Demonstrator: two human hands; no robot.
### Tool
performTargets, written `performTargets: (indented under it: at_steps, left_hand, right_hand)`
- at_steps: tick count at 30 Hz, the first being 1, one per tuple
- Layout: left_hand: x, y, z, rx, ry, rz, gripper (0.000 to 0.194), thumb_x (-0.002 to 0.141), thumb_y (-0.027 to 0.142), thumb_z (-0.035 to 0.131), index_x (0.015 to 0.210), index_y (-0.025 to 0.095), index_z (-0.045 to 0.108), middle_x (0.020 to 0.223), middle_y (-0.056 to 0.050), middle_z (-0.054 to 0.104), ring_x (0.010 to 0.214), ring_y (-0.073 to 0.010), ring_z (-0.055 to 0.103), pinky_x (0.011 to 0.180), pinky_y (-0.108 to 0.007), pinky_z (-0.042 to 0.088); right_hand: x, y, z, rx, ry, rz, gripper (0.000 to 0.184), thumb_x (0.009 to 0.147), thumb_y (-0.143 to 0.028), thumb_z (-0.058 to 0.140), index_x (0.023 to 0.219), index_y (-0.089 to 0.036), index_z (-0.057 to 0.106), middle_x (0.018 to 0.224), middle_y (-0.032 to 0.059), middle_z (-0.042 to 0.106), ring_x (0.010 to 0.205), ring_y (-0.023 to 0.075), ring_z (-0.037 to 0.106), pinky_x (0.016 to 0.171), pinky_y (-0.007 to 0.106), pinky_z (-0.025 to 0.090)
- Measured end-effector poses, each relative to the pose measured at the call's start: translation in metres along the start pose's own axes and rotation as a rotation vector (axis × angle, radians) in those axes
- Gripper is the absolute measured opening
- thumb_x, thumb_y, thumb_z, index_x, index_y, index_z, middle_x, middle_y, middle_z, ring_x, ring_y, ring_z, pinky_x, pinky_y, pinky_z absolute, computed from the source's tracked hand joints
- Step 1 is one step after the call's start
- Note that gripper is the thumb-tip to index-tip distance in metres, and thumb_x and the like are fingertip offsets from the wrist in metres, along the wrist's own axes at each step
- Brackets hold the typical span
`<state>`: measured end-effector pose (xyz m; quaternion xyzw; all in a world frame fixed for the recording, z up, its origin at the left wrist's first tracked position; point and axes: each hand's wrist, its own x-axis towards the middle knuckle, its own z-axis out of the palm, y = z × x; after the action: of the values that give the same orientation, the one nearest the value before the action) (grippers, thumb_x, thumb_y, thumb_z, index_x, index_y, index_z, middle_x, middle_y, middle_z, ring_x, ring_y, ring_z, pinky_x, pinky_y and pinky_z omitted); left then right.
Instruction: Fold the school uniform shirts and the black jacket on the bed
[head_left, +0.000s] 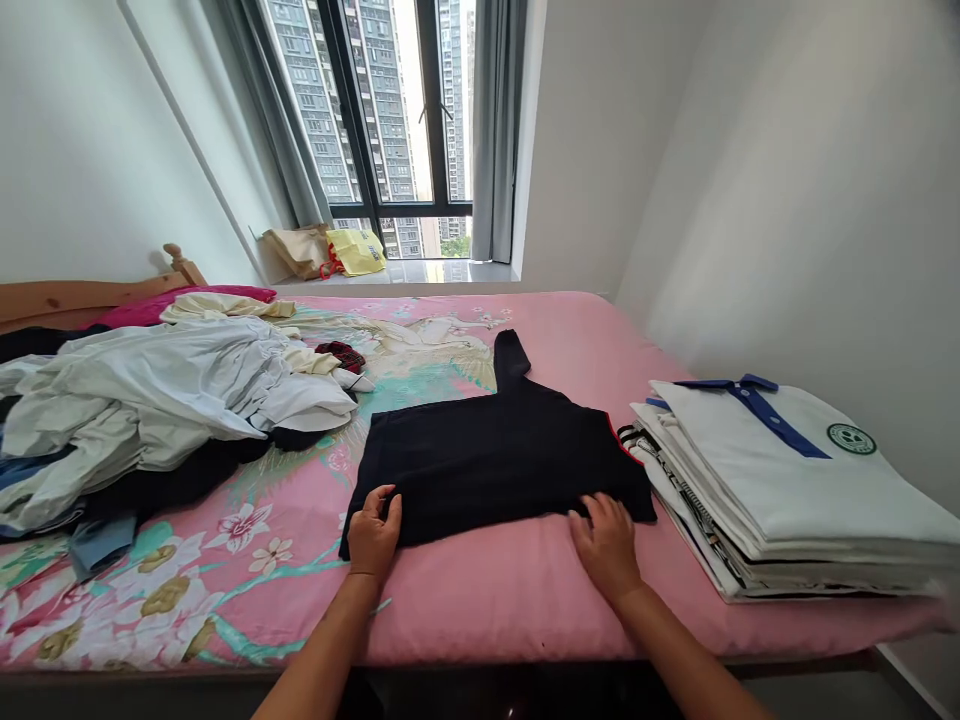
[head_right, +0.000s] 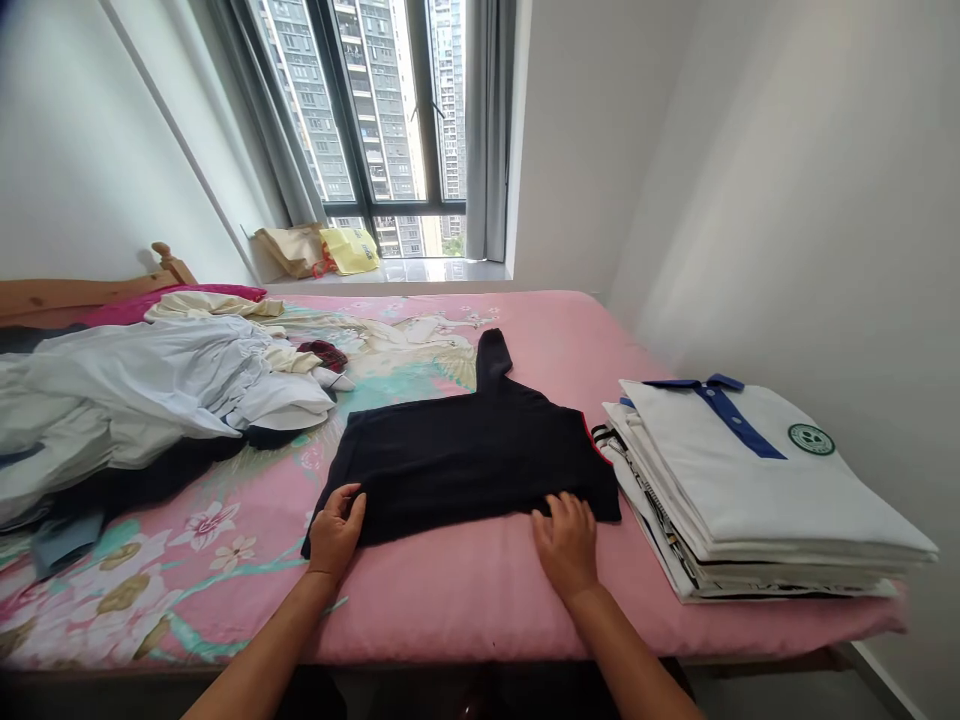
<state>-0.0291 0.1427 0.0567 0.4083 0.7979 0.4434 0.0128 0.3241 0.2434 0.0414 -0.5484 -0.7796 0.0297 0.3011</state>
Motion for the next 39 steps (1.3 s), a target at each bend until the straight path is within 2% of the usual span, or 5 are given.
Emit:
performTargets:
  at_steps: [5,11,18,28,39]
  left_hand:
    - [-0.001,-0.002,0.001,0.049,-0.009,0.006,0.025,0.078,0.036,0.057,0.099,0.024,0.061,0.067,-0.002,0.062,0.069,-0.0203,0.060,0.067,-0.028,0.041]
    - [-0.002,0.001,-0.002,-0.193,-0.022,-0.139,0.021,0.072,0.034,0.061,0.092,0.026,0.064,0.077,-0.003,0.066,0.080,-0.0230,0.061,0.068,-0.027,0.043]
    - [0.000,-0.001,-0.008,-0.191,-0.176,-0.177,0.028,0.080,0.036,0.048,0.099,0.022,0.062,0.078,-0.002,0.064,0.076,-0.0190,0.059,0.071,-0.028,0.043]
    - [0.032,0.007,-0.023,-0.242,-0.730,-0.313,0.008,0.062,0.020,0.052,0.064,0.016,0.059,0.049,0.007,0.041,0.042,-0.0071,0.036,0.044,-0.020,0.027]
    - [0.012,0.019,-0.027,-0.203,-0.777,-0.360,0.010,0.054,0.016,0.058,0.063,0.019,0.060,0.048,0.007,0.046,0.052,-0.0109,0.044,0.052,-0.021,0.029]
  right_hand:
    - [0.025,-0.039,-0.024,0.330,0.114,-0.086,0.033,0.091,-0.036,0.029,0.100,-0.021,0.058,0.111,0.0114,0.057,0.110,0.0247,0.049,0.099,0.045,0.036]
    - [0.075,-0.092,0.017,0.093,-0.297,-0.327,0.048,0.093,-0.039,0.027,0.132,-0.017,0.043,0.141,0.0071,0.039,0.134,0.0218,0.026,0.112,0.045,0.015]
    - [0.053,-0.079,0.076,-0.144,-0.385,-0.263,0.058,0.094,-0.046,0.018,0.142,-0.015,0.028,0.149,0.0055,0.023,0.139,0.0203,0.012,0.112,0.045,-0.001]
    - [0.053,-0.079,0.076,-0.134,-0.344,-0.263,0.058,0.093,-0.047,0.018,0.142,-0.017,0.030,0.148,0.0050,0.027,0.138,0.0202,0.015,0.112,0.044,0.000]
    - [0.053,-0.080,0.073,-0.118,-0.330,-0.251,0.057,0.093,-0.046,0.022,0.140,-0.017,0.033,0.147,0.0042,0.029,0.137,0.0200,0.018,0.112,0.044,0.001]
